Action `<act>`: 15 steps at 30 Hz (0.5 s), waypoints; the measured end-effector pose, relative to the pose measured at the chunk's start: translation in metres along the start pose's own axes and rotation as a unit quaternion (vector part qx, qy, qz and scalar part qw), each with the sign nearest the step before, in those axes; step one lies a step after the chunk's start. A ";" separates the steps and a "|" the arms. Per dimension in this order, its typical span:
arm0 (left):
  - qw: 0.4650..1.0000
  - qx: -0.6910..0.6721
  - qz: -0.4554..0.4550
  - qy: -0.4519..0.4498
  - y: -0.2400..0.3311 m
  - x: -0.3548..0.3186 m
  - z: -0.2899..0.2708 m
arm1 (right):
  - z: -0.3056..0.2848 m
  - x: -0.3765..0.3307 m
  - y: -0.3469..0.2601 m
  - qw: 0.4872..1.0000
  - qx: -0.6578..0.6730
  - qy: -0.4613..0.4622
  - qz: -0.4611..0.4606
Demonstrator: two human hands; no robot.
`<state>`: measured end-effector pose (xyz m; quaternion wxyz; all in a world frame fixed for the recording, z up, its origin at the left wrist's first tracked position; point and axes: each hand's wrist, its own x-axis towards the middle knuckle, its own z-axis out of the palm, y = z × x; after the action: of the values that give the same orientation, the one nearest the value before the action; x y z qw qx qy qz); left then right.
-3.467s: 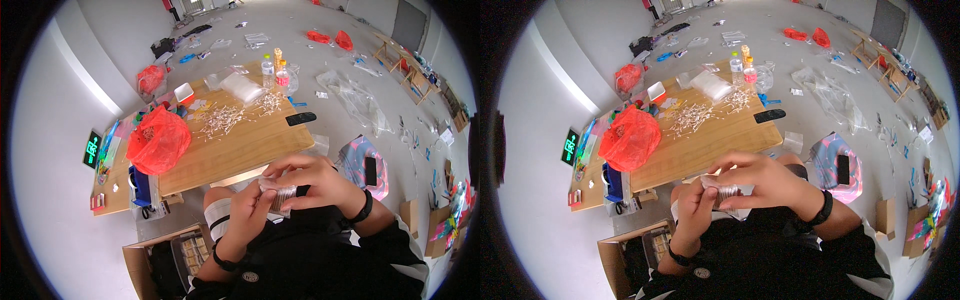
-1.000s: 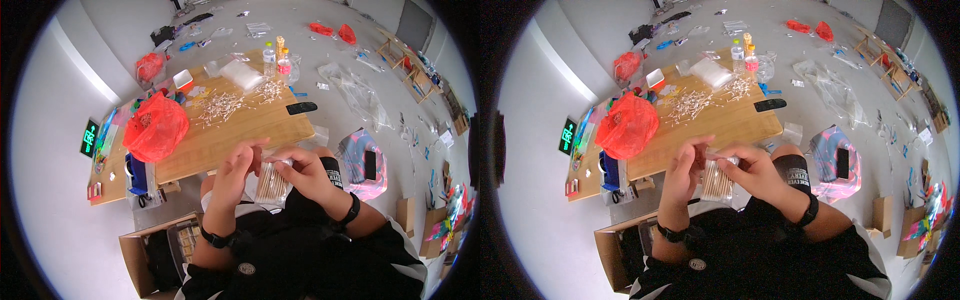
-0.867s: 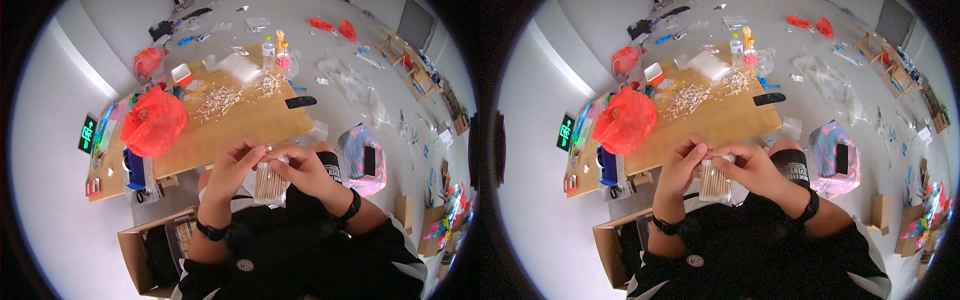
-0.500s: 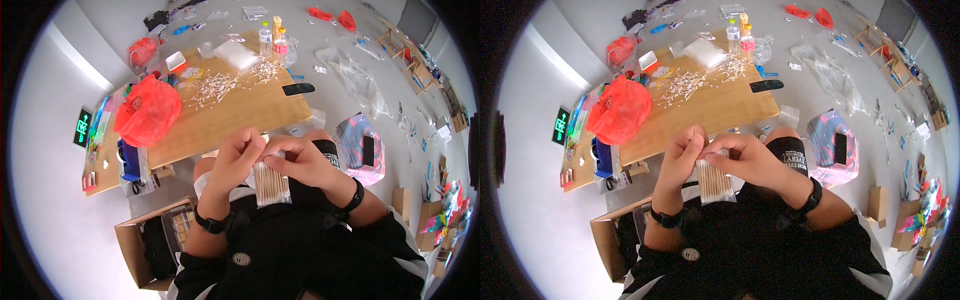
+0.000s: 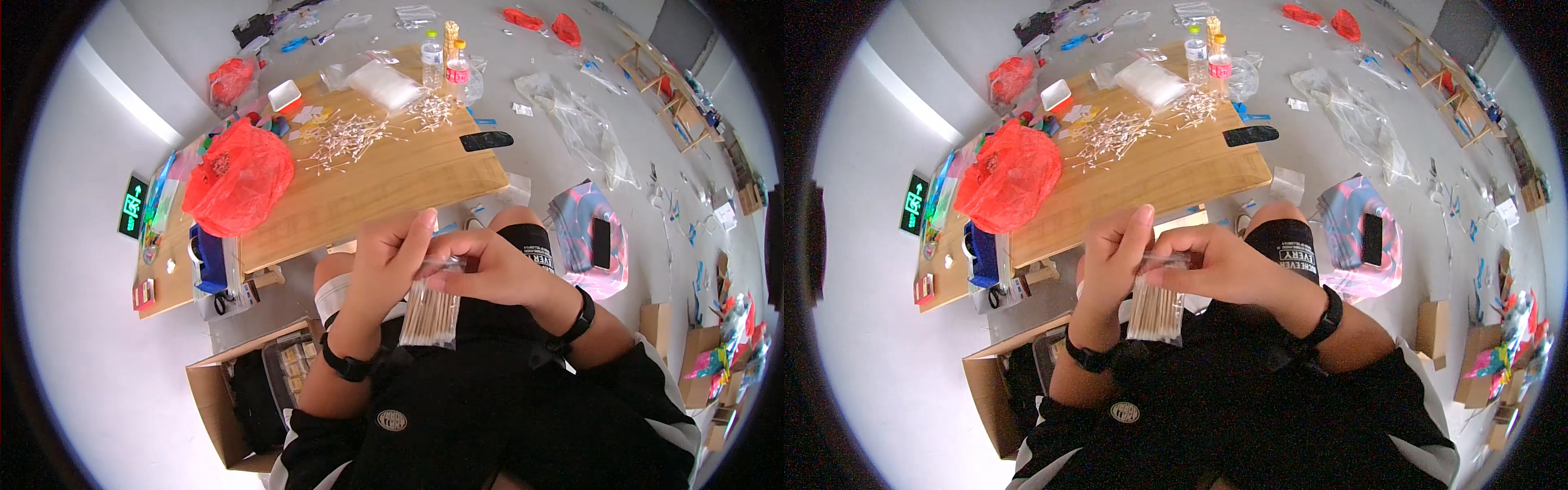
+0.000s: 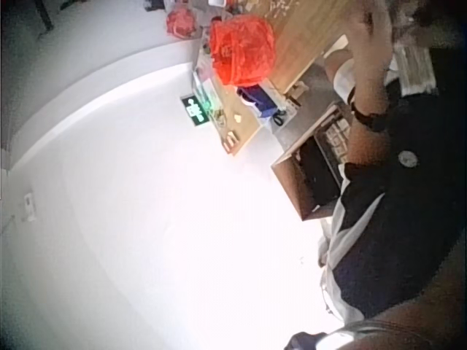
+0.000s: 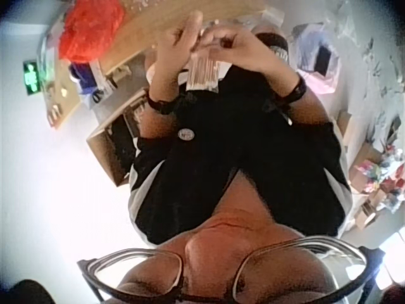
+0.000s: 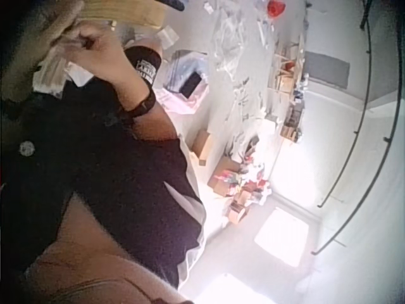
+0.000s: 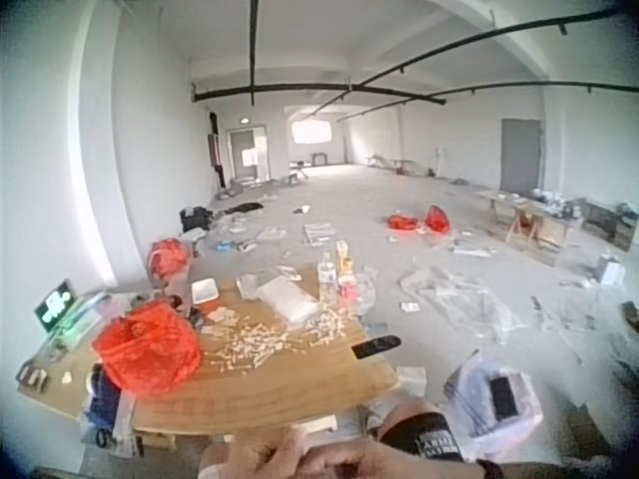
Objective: Sorting cotton swabs on a desk and packaging them into a plastic bag.
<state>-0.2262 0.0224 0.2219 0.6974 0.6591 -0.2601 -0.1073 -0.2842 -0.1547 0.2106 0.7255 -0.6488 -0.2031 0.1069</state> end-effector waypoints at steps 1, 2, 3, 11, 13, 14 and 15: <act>1.000 0.014 0.004 -0.002 0.000 0.000 0.002 | -0.001 -0.001 0.000 1.000 -0.019 -0.008 0.014; 1.000 0.013 0.004 -0.002 0.000 0.000 0.002 | 0.000 -0.001 -0.001 1.000 -0.020 -0.007 0.014; 1.000 0.015 0.012 -0.008 -0.002 0.000 0.001 | 0.001 -0.002 -0.001 1.000 -0.024 -0.002 0.012; 0.965 -0.236 0.048 0.102 -0.027 -0.002 0.003 | 0.007 -0.004 -0.002 0.988 -0.051 0.145 0.005; 0.925 -0.298 0.178 0.155 -0.033 -0.007 0.007 | 0.011 -0.001 0.000 0.980 -0.033 0.185 -0.069; 0.904 -0.352 0.171 0.175 -0.033 -0.013 0.008 | 0.012 -0.001 -0.001 0.980 -0.033 0.185 -0.071; 0.904 -0.352 0.171 0.174 -0.031 -0.015 0.009 | 0.012 -0.001 -0.002 0.979 -0.030 0.192 -0.069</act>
<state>-0.2373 0.0182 0.1886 0.9259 0.3240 -0.1889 0.0457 -0.2908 -0.1445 0.2135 0.7369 -0.6630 -0.1078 -0.0759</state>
